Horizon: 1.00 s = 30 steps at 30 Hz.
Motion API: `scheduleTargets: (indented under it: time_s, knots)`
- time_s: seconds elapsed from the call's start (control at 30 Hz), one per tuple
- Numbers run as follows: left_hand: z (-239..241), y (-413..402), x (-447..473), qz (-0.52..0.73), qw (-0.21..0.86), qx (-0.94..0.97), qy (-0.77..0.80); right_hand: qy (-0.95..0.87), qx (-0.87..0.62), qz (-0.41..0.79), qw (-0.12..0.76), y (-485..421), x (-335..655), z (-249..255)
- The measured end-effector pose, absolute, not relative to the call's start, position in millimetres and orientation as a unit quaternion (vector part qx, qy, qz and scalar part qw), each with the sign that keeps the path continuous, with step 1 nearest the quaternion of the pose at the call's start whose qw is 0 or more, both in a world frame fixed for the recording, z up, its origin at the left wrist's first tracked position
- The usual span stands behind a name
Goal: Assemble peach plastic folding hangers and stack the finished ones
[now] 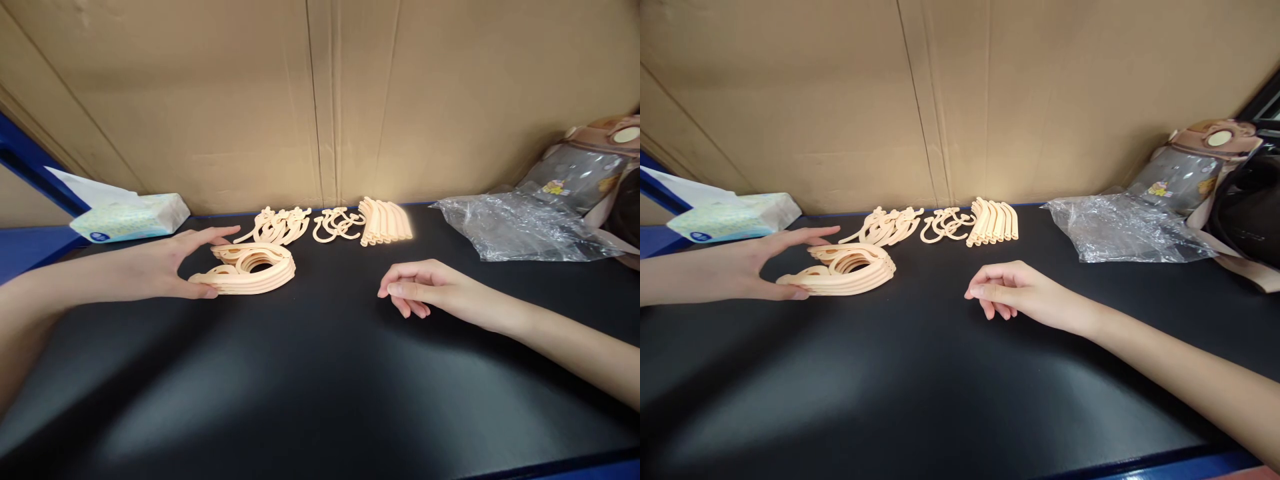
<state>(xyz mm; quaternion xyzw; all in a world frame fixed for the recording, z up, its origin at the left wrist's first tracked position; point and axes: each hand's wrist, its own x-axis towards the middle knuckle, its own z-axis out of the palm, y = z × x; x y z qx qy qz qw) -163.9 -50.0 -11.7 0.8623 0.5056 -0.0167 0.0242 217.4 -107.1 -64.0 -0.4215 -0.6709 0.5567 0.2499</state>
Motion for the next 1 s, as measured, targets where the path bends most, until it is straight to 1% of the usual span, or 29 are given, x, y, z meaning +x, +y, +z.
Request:
scheduleTargets:
  time_s: [0.17,0.4,0.67,1.0]
  knots:
    - [-12,-50,-162,-0.012,0.047,0.855,0.517,-0.670,-0.424,0.558,0.246,-108,217,-63]
    - [-10,-51,-163,-0.018,0.029,0.860,0.510,-0.671,-0.423,0.556,0.247,-107,217,-64]
    - [-12,-44,-165,-0.034,0.093,0.826,0.555,-0.677,-0.411,0.559,0.244,-106,220,-66]
    - [-21,-38,-173,-0.019,0.084,0.839,0.538,-0.680,-0.416,0.554,0.240,-107,220,-64]
